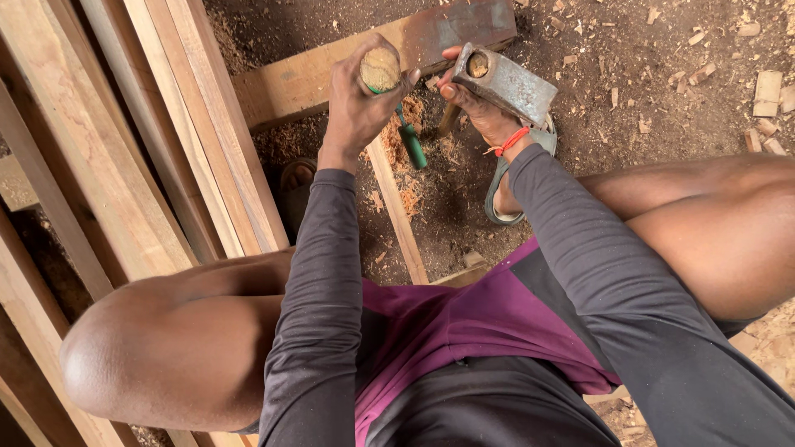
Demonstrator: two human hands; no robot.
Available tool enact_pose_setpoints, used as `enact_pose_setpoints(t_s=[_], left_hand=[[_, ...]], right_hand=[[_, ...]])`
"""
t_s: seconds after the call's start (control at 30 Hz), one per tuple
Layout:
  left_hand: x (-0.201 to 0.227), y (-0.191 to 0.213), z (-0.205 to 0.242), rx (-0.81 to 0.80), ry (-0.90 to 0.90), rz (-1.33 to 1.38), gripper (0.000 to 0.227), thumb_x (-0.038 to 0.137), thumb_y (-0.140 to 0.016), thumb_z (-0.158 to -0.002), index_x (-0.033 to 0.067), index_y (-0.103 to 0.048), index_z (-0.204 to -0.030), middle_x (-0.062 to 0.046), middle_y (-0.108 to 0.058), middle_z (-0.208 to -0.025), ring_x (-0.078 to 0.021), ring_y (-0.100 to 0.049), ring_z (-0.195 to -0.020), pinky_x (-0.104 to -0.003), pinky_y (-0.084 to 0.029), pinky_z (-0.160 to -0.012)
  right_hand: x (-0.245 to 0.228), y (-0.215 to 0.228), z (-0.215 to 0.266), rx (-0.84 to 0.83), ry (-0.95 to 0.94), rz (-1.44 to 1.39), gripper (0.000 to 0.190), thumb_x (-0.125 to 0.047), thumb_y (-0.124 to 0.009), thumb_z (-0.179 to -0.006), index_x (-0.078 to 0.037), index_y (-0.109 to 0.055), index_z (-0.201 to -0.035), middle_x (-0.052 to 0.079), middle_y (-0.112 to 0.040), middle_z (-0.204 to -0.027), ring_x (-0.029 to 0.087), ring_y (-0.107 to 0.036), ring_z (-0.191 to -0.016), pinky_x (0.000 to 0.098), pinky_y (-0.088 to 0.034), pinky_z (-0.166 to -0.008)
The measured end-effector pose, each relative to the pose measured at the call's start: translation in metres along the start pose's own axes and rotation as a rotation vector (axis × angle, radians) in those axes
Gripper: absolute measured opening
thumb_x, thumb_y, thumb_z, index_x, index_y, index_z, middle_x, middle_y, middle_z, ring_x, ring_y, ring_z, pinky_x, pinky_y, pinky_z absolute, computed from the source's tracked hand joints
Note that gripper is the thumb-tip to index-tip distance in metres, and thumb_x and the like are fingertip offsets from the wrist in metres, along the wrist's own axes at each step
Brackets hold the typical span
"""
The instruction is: The person chisels a hole into a wooden beam using a hammer and a chisel while sitting on the floor.
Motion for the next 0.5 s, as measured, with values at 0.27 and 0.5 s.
enact_pose_setpoints(t_s=[0.27,0.5], left_hand=[[-0.0034,0.0021,0.0011,0.042,-0.034,0.019,0.071,0.044,-0.096,-0.085,0.0107,-0.062,-0.137,-0.018,-0.060,-0.117,-0.0305,-0.061,-0.114,-0.050,-0.054,-0.100],[-0.0075,0.0014,0.0011,0.052,-0.027,-0.003,0.071,0.046,-0.096,-0.086,0.0158,-0.060,-0.140,-0.016,-0.060,-0.119,-0.0306,-0.060,-0.117,-0.050,-0.054,-0.102]], right_hand=[[-0.0006,0.0009,-0.0005,0.010,0.005,0.019,0.078,-0.044,-0.091,-0.085,-0.008,-0.055,-0.144,-0.005,-0.072,-0.106,0.011,-0.069,-0.113,0.0335,-0.055,-0.110],[-0.0049,-0.0017,0.0016,0.007,0.020,0.018,0.077,-0.042,-0.091,-0.086,-0.007,-0.055,-0.145,-0.005,-0.070,-0.106,0.012,-0.069,-0.114,0.0338,-0.055,-0.111]])
Point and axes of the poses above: each hand's wrist, its own z-axis away from the middle knuckle, its own y-axis out of the back of the hand, x = y × z, the point moved 4 cm from there along -z, towards the middle knuckle
